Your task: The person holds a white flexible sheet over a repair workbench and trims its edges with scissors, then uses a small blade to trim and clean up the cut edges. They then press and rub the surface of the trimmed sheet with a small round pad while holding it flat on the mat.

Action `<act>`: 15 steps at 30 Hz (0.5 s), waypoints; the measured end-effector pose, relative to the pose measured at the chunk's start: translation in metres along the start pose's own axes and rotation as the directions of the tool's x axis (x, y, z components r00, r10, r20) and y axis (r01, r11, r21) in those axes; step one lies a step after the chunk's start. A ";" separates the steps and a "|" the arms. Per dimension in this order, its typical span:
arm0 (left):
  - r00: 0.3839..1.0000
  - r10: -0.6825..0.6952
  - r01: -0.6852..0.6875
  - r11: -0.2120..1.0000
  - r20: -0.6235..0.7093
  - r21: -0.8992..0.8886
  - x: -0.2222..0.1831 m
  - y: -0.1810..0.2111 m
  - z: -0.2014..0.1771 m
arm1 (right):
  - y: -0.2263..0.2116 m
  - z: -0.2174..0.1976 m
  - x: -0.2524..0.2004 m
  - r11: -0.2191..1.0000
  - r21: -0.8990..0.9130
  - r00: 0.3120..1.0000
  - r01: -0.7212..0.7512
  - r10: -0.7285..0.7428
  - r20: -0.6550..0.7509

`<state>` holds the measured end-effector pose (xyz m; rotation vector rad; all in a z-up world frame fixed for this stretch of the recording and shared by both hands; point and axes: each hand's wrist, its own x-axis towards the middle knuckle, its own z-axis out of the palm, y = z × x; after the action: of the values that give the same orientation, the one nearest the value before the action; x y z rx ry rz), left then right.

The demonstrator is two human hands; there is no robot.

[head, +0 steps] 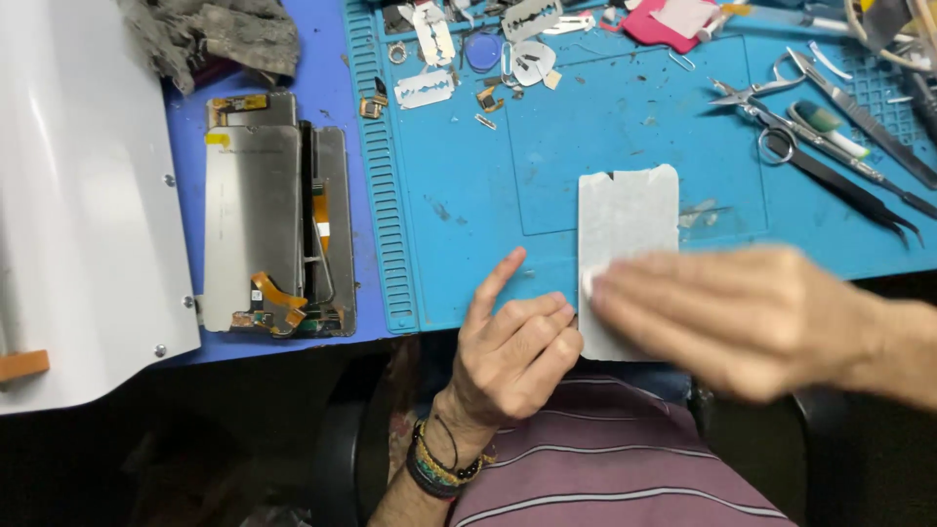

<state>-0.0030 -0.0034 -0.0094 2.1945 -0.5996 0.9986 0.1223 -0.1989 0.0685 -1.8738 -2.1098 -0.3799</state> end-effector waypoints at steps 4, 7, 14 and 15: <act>1.000 0.002 -0.002 1.000 0.005 0.004 -0.004 0.001 0.000 | 0.025 0.003 -0.009 0.999 0.003 0.997 -0.050 0.050 0.052; 1.000 0.005 -0.005 1.000 -0.005 0.004 -0.004 0.003 0.000 | -0.003 0.005 0.007 0.996 0.005 0.995 0.087 -0.087 -0.037; 0.999 0.034 -0.034 0.999 0.002 0.034 -0.002 -0.001 -0.005 | 0.017 0.012 0.007 0.998 -0.046 0.998 0.053 -0.055 -0.031; 0.999 0.045 -0.044 0.998 -0.011 0.034 -0.003 -0.001 -0.003 | 0.019 0.013 0.006 0.995 -0.044 0.995 0.093 -0.094 -0.026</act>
<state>-0.0054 -0.0006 -0.0105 2.2120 -0.6330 1.0517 0.1403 -0.1866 0.0588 -1.7863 -2.1925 -0.4739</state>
